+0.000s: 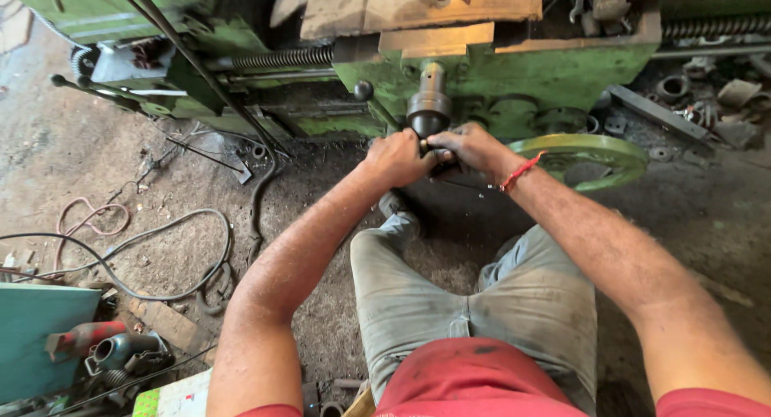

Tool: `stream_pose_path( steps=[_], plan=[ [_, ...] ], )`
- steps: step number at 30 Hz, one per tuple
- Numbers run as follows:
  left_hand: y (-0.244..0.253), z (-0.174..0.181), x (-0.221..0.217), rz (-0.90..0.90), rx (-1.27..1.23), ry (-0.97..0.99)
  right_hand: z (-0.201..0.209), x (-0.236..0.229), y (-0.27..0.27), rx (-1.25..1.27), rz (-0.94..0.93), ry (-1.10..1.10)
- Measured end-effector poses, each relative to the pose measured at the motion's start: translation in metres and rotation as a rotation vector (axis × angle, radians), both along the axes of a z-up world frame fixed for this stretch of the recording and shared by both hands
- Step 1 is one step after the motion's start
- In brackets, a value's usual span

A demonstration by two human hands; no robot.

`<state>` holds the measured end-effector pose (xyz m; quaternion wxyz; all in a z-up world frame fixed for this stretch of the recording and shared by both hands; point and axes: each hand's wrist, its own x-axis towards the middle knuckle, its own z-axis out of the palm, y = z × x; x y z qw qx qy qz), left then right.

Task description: The person operates a green industrial machine, likely a lathe, by turning a large handwheel and manipulating a chuck or spindle component. The person repeatedly adjusts the machine's controls and the workpiece holder while seated in a workshop environment.

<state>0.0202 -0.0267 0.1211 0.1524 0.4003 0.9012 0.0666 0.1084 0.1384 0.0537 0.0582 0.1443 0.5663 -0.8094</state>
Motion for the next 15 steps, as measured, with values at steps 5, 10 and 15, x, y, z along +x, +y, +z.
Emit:
stream_pose_path(
  steps=[5,10,15],
  plan=[
    [0.001,0.008,0.005,-0.015,0.011,0.038,-0.004,0.001,0.002,-0.091,0.03,0.049],
    [-0.011,0.005,-0.012,-0.022,0.025,-0.119,0.0,0.004,0.0,-0.057,0.03,-0.025],
    [-0.051,-0.024,-0.043,0.001,0.46,-0.467,0.004,0.009,-0.001,-0.095,0.078,0.009]
  ],
)
